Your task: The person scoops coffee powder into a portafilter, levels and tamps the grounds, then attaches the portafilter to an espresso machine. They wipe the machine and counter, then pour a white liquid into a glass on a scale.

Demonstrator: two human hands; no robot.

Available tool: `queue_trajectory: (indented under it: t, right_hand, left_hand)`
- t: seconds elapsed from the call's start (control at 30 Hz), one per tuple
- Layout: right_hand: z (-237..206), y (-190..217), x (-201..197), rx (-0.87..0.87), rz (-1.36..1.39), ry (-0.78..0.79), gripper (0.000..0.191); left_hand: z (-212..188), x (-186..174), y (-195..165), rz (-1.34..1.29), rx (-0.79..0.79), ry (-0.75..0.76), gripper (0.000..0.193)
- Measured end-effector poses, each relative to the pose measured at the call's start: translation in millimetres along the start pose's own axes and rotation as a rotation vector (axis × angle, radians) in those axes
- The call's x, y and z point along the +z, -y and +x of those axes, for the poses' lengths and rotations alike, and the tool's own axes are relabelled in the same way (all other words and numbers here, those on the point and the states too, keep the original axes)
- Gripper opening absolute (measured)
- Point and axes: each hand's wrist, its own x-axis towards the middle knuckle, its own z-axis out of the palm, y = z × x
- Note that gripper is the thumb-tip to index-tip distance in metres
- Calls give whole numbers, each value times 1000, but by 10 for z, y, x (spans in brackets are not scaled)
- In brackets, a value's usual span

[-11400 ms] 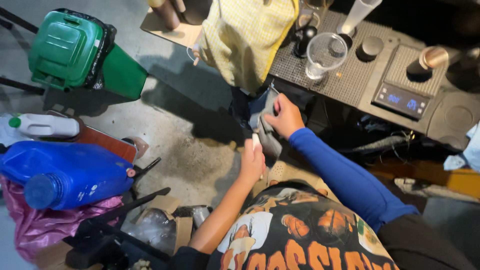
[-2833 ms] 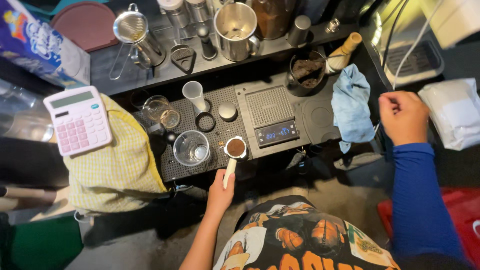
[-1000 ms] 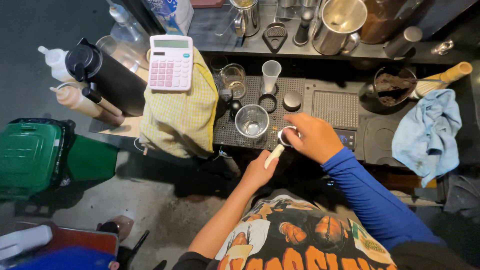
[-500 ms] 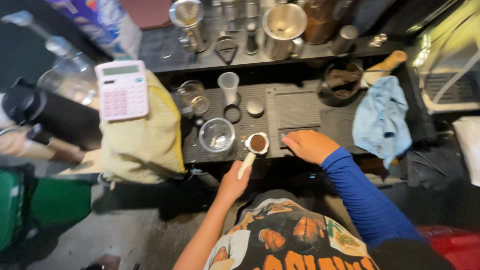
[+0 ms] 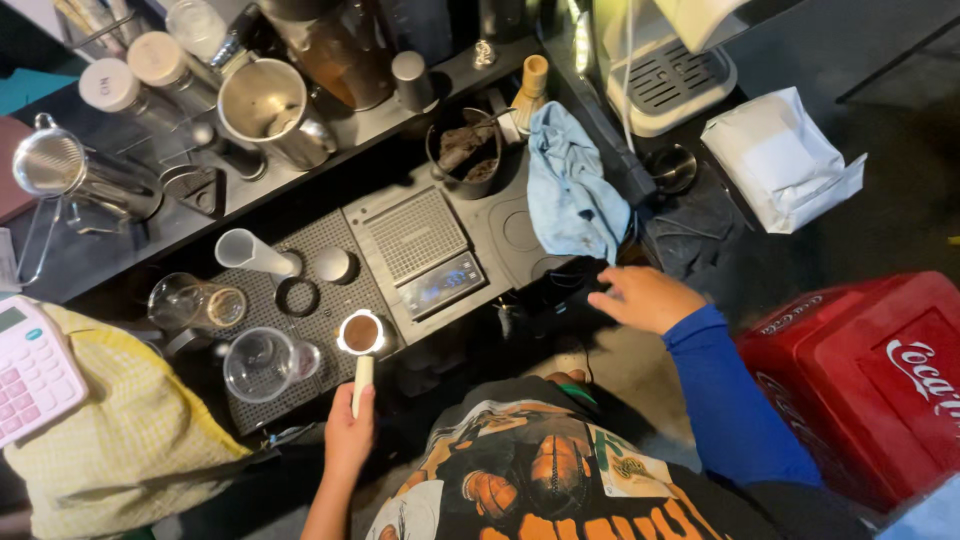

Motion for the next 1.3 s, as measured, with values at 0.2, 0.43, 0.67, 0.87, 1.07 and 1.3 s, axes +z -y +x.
queue_trajectory:
  t: [0.2, 0.43, 0.67, 0.87, 1.07, 1.3]
  right_hand:
    - [124, 12, 77, -72, 46, 198, 57]
    - [410, 477, -379, -372, 103, 285, 53]
    - [755, 1171, -397, -615, 16, 460, 51]
    - [879, 1686, -215, -679, -31, 630, 55]
    - [918, 2049, -52, -740, -132, 663, 58]
    - [841, 2412, 133, -720, -221, 698, 61]
  left_hand:
    - [141, -68, 190, -131, 6, 18, 29]
    - [226, -108, 94, -259, -131, 17, 26]
    - [297, -150, 0, -588, -100, -13, 25]
    - [259, -146, -53, -214, 84, -225, 35]
    - [289, -103, -29, -70, 134, -284, 45]
    - [356, -26, -3, -99, 69, -161, 60]
